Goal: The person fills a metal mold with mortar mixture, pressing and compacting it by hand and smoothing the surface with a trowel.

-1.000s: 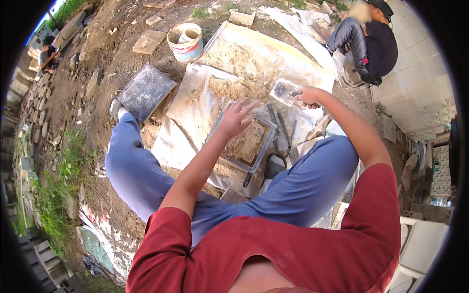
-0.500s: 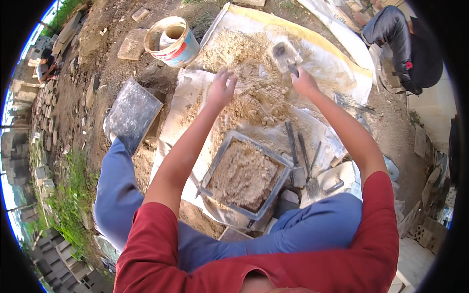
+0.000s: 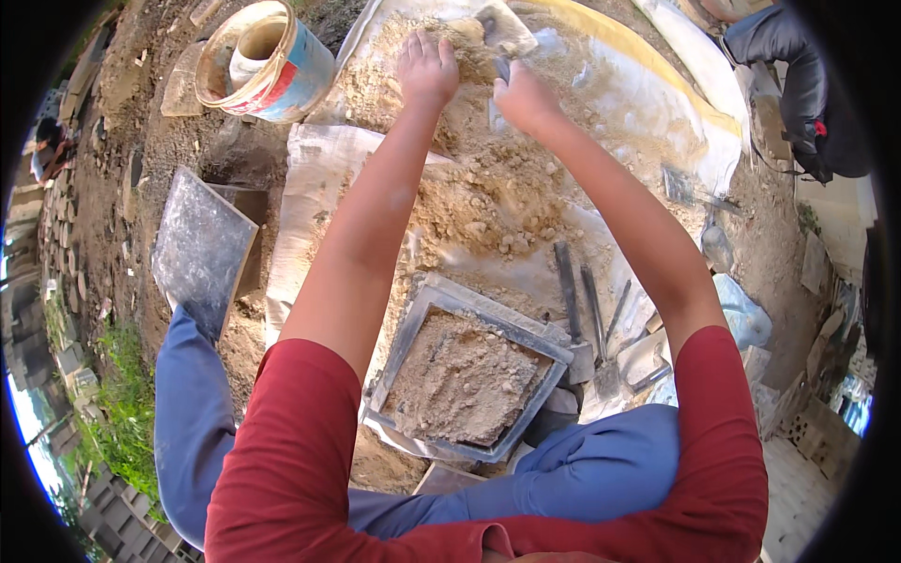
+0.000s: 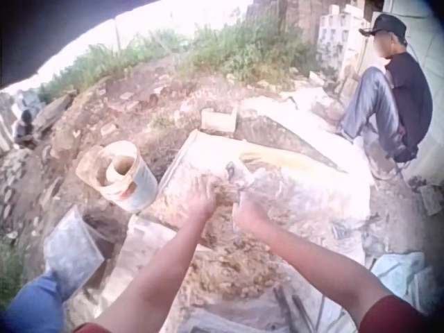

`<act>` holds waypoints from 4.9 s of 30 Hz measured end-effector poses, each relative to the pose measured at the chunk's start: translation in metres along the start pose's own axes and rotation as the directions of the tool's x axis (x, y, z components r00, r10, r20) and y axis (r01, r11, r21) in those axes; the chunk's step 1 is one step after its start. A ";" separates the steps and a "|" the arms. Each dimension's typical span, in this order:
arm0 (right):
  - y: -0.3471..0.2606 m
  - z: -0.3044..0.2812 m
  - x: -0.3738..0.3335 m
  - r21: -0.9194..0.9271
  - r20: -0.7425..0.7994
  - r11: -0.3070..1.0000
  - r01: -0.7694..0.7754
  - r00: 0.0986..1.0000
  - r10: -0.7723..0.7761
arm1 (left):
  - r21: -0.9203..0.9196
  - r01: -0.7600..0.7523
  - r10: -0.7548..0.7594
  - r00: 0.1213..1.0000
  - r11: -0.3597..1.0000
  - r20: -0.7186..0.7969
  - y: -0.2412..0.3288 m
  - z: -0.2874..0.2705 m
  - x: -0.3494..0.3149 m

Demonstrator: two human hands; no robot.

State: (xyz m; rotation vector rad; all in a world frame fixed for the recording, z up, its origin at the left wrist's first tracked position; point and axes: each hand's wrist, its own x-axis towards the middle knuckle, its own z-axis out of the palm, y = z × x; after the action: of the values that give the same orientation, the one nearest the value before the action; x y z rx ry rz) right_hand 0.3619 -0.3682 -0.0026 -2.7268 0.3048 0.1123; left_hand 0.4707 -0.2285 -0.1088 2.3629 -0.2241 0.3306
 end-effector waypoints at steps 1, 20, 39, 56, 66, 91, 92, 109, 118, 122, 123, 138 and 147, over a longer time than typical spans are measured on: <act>-0.023 -0.011 -0.007 0.168 0.167 0.985 -0.040 0.986 0.011 | 0.019 0.010 -0.009 1.000 1.000 -0.007 -0.014 -0.001 0.001; 0.042 -0.112 -0.162 0.759 0.455 0.580 -0.297 0.878 -0.146 | -0.485 -0.143 0.334 0.881 0.863 0.335 0.054 -0.197 -0.149; 0.051 -0.127 -0.430 0.545 0.489 0.829 0.127 0.754 -0.438 | -0.547 0.095 -0.006 0.987 0.832 0.162 0.119 -0.311 -0.467; 0.049 -0.118 -0.499 0.140 0.299 0.883 0.447 0.831 -0.468 | -0.325 0.158 -0.166 0.986 0.932 0.004 0.139 -0.259 -0.499; 0.063 -0.125 -0.474 0.223 0.006 0.920 0.322 0.943 -0.332 | -0.168 -0.148 0.170 0.977 0.975 0.128 0.143 -0.274 -0.473; 0.095 -0.091 -0.469 0.604 -0.032 0.794 -0.071 0.993 0.114 | 0.138 -0.585 0.466 0.747 0.799 0.474 0.195 -0.242 -0.478; 0.097 -0.089 -0.471 0.579 -0.038 0.811 -0.081 0.991 0.126 | 0.117 -0.575 0.454 0.740 0.810 0.497 0.194 -0.254 -0.489; 0.108 -0.074 -0.471 0.624 0.015 0.773 -0.114 0.991 0.134 | 0.105 -0.513 0.427 0.797 0.852 0.426 0.190 -0.231 -0.463; 0.108 -0.076 -0.473 0.649 0.020 0.756 -0.092 0.994 0.104 | 0.140 -0.533 0.399 0.760 0.834 0.512 0.185 -0.262 -0.498; 0.108 -0.076 -0.475 0.617 0.015 0.782 -0.086 0.995 0.098 | 0.149 -0.516 0.376 0.765 0.844 0.523 0.195 -0.263 -0.502; 0.108 -0.075 -0.475 0.614 0.015 0.785 -0.086 0.995 0.097 | 0.150 -0.524 0.390 0.769 0.838 0.506 0.198 -0.259 -0.497; 0.114 -0.068 -0.474 0.650 0.065 0.745 -0.146 0.988 0.137 | 0.128 -0.565 0.364 0.672 0.815 0.645 0.170 -0.313 -0.534; 0.111 -0.066 -0.468 0.691 0.053 0.710 -0.134 0.989 0.135 | 0.226 -0.457 0.304 0.816 0.860 0.491 0.139 -0.293 -0.476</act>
State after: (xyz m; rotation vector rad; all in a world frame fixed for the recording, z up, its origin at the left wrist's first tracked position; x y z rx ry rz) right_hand -0.1163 -0.4025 0.0735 -1.9449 0.4436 0.0240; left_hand -0.0678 -0.0943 0.0440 2.6984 -0.9481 0.0063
